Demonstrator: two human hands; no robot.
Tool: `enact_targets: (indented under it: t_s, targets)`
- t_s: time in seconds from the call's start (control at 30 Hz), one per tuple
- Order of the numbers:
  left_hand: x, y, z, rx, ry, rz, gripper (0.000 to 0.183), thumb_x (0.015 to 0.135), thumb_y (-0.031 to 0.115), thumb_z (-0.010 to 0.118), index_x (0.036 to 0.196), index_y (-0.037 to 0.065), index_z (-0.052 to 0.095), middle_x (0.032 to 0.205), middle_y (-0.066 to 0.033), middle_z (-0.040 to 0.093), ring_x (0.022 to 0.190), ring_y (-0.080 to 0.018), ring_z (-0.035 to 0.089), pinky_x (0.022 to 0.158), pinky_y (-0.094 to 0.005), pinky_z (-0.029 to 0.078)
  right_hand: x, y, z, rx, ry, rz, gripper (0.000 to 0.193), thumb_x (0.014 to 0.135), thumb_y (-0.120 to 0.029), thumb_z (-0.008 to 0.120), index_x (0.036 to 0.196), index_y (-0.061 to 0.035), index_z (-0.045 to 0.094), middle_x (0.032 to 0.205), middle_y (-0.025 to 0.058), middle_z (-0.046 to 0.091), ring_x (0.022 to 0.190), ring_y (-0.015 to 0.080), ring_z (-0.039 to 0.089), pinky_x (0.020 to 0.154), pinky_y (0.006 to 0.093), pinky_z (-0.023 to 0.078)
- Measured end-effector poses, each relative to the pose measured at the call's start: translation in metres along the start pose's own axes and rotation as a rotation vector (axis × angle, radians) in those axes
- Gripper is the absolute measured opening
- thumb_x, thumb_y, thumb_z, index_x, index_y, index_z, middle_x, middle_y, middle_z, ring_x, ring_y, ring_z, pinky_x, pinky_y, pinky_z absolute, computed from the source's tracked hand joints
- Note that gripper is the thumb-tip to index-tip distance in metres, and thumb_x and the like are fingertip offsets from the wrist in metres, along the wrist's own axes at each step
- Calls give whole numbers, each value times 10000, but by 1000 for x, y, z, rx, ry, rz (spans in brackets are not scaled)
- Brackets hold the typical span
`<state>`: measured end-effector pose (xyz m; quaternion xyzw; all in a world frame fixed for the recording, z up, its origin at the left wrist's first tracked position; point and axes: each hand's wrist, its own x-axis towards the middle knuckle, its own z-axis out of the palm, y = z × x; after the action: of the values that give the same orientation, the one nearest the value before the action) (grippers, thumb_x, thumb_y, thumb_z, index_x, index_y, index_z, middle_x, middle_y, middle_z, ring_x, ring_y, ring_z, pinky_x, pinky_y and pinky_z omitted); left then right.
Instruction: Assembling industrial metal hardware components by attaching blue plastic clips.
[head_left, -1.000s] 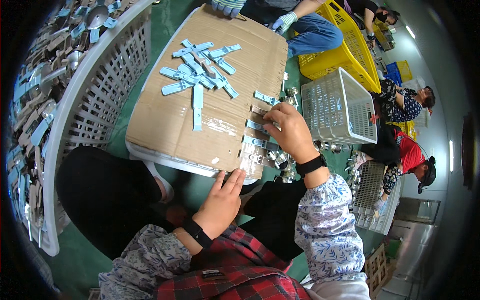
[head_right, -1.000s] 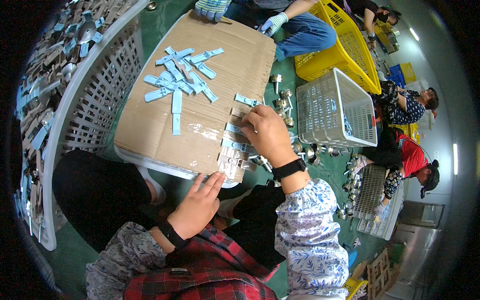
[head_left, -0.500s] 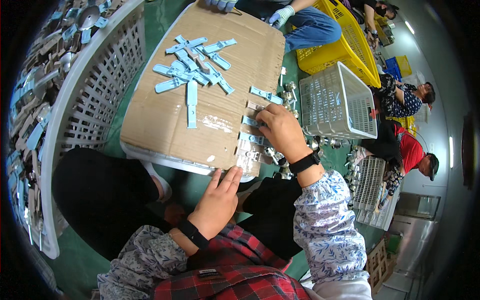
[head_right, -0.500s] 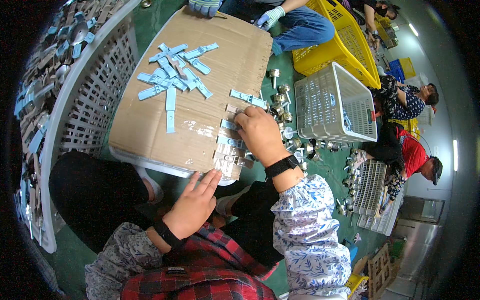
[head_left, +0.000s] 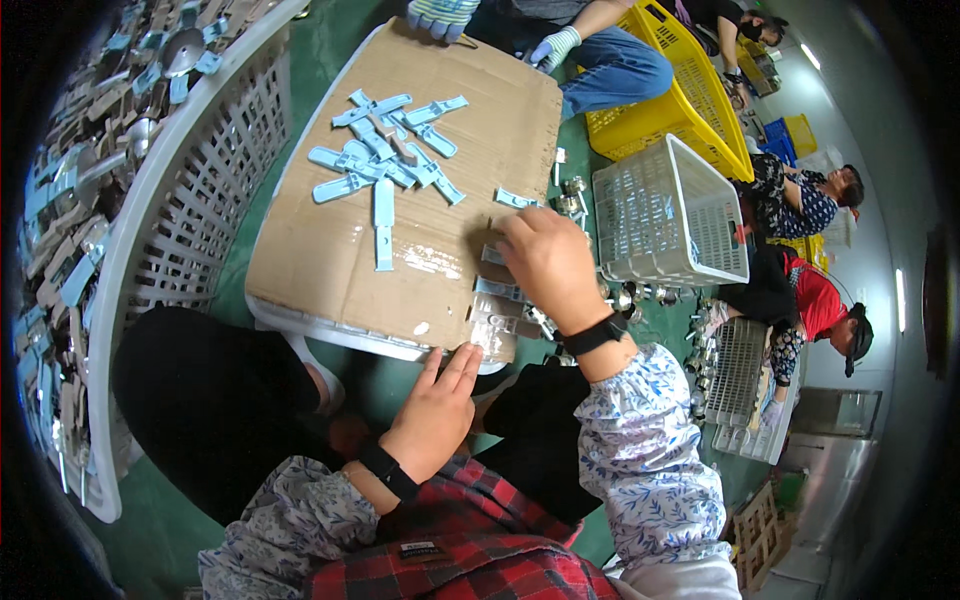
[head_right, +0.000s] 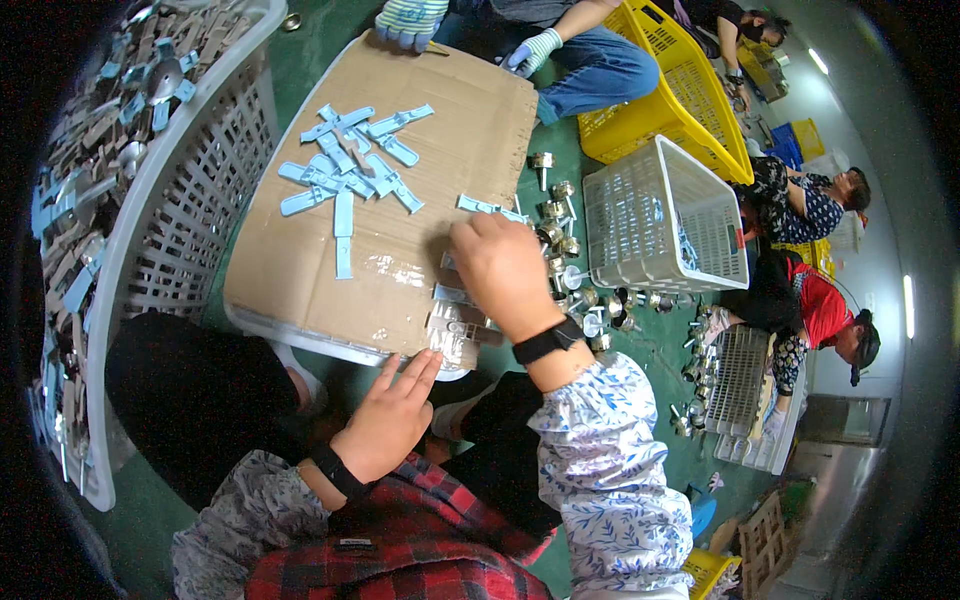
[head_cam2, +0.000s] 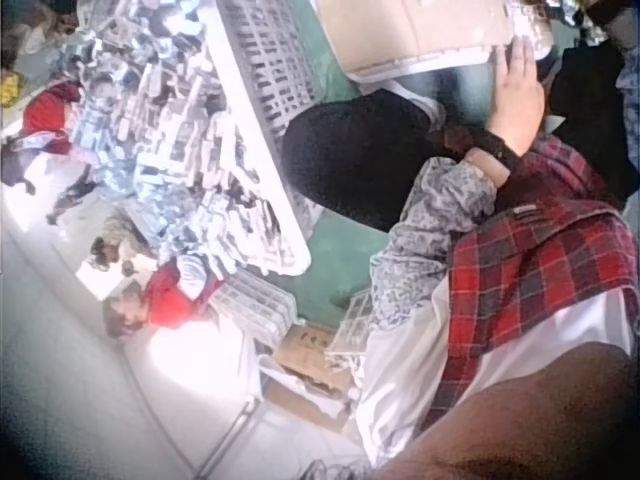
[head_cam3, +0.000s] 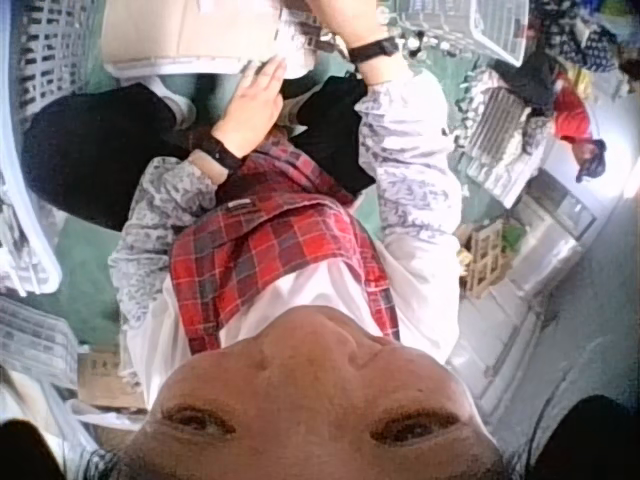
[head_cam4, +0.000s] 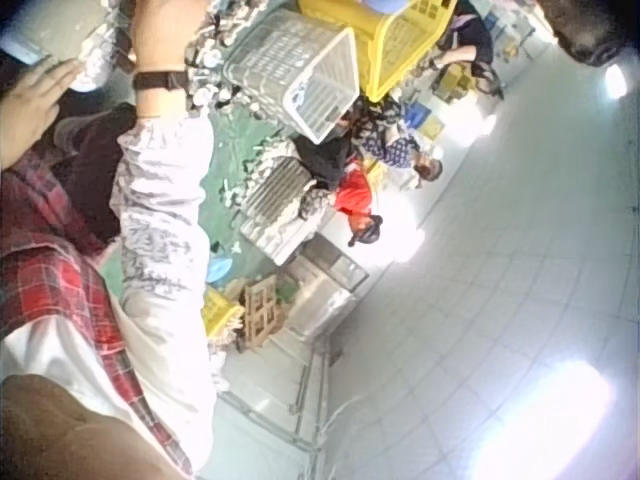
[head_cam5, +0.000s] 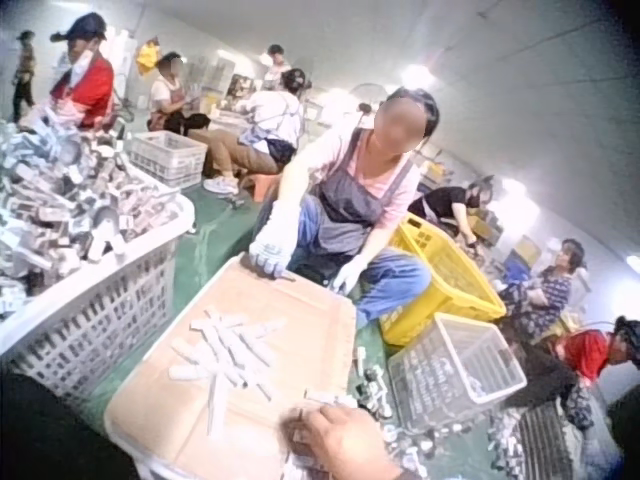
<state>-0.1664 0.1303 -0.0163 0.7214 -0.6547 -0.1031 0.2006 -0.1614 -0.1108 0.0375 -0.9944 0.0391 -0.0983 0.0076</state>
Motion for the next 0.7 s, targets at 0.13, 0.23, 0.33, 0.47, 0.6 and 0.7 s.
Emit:
enact_targets:
  t_s: [0.13,0.23,0.33,0.47,0.6,0.7]
  targets:
    - [2,-1,-3,-54,-51,3,281,880,132,550,1058,-57,656,1487,-191,427,1425,-314,339,1165,-529,253,30,-11,10,121,107,-75,170,808,-119,612,971,-113,660,913,92,600,872,297,611,737,413,497]
    - [-1,-3,-3,-82,-12,-8,297,890,128,558,1105,-62,632,1476,-195,434,1423,-314,340,1161,-525,260,47,-13,31,87,50,-138,239,833,-124,587,1050,-123,687,998,105,615,935,301,608,773,407,501]
    - [0,-5,-1,-77,-32,19,202,882,137,570,965,-28,651,1465,-201,447,1412,-327,361,1153,-530,270,52,-20,35,111,-89,-145,162,821,-126,611,964,-91,680,877,116,636,873,317,631,755,417,517]
    - [5,-1,-11,9,-115,54,181,894,153,574,891,-8,657,1463,-214,447,1412,-330,366,1143,-538,285,45,-25,30,281,-103,-219,192,786,-119,652,972,-80,675,898,100,642,865,322,637,756,421,512]
    - [4,-3,-4,-5,8,45,165,883,152,579,851,5,647,1481,-215,431,1411,-338,366,1145,-537,284,47,-13,33,135,95,-276,107,765,-135,612,843,-74,652,934,69,601,903,262,589,739,373,492]
    - [3,-4,-10,-15,-85,40,157,881,149,579,861,9,647,1489,-211,426,1414,-335,363,1148,-538,279,50,-12,35,69,72,-307,85,771,-144,607,825,-82,631,928,50,582,909,247,578,743,361,482]
